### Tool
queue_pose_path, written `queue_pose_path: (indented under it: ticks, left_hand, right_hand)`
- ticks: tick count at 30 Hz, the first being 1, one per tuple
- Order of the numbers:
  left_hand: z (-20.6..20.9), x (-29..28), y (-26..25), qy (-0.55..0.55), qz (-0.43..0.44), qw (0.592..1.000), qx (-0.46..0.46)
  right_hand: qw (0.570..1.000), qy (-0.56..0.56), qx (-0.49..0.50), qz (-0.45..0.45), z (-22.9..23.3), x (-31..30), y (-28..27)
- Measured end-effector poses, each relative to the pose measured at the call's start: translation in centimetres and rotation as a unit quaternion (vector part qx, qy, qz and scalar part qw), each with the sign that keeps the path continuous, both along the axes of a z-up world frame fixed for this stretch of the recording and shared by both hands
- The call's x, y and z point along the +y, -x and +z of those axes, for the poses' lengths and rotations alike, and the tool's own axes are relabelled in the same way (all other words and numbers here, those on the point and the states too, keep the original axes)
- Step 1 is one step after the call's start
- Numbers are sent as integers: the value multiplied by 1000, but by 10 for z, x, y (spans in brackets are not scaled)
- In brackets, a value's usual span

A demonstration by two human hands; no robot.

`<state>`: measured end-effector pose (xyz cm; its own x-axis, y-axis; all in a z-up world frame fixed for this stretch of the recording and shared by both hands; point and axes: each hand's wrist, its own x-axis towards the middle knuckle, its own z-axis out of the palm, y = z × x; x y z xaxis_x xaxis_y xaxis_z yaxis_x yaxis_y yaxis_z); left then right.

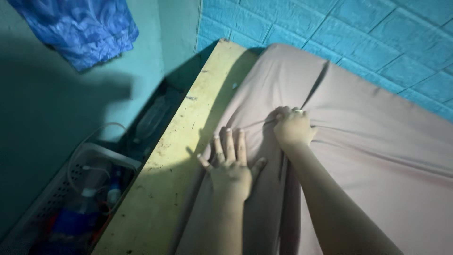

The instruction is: The person smooths a fitted sheet over a mattress, tucking the edges under the corners. Then they pick up a floral-patterned duvet cover, unfold it, and spread it over the bed, smoothing the surface.

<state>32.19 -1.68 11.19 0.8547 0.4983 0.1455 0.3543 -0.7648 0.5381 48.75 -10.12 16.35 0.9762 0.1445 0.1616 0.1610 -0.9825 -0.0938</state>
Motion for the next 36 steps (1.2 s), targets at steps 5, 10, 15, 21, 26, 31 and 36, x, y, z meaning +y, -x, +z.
queue_pose_path:
  ticks: [5,10,15,21,26,31,36]
  left_hand:
    - [-33,2,-39,-113,73,988,-78]
    - [-47,3,-66,-138,130,974,-122]
    - [-47,6,-62,-104,121,980,-120]
    - [-36,14,-62,-105,83,987,-87]
    - [-33,14,-56,-114,86,984,-110]
    - [-36,16,-53,-79,55,992,-77]
    - [-21,23,-52,-12,33,998,-56]
  right_hand:
    - [946,-257,-76,184,-18,38,-24]
    - [954,-236,23,185,-23,44,-60]
    - [973,-117,-187,73,-3,15,-123]
    - [987,-37,-126,94,-22,29,-168]
    - [970,-151,-147,118,-21,53,-187]
    - [963,-148,-137,180,-32,53,-181]
    - [960,-107,-165,197,-13,61,-167]
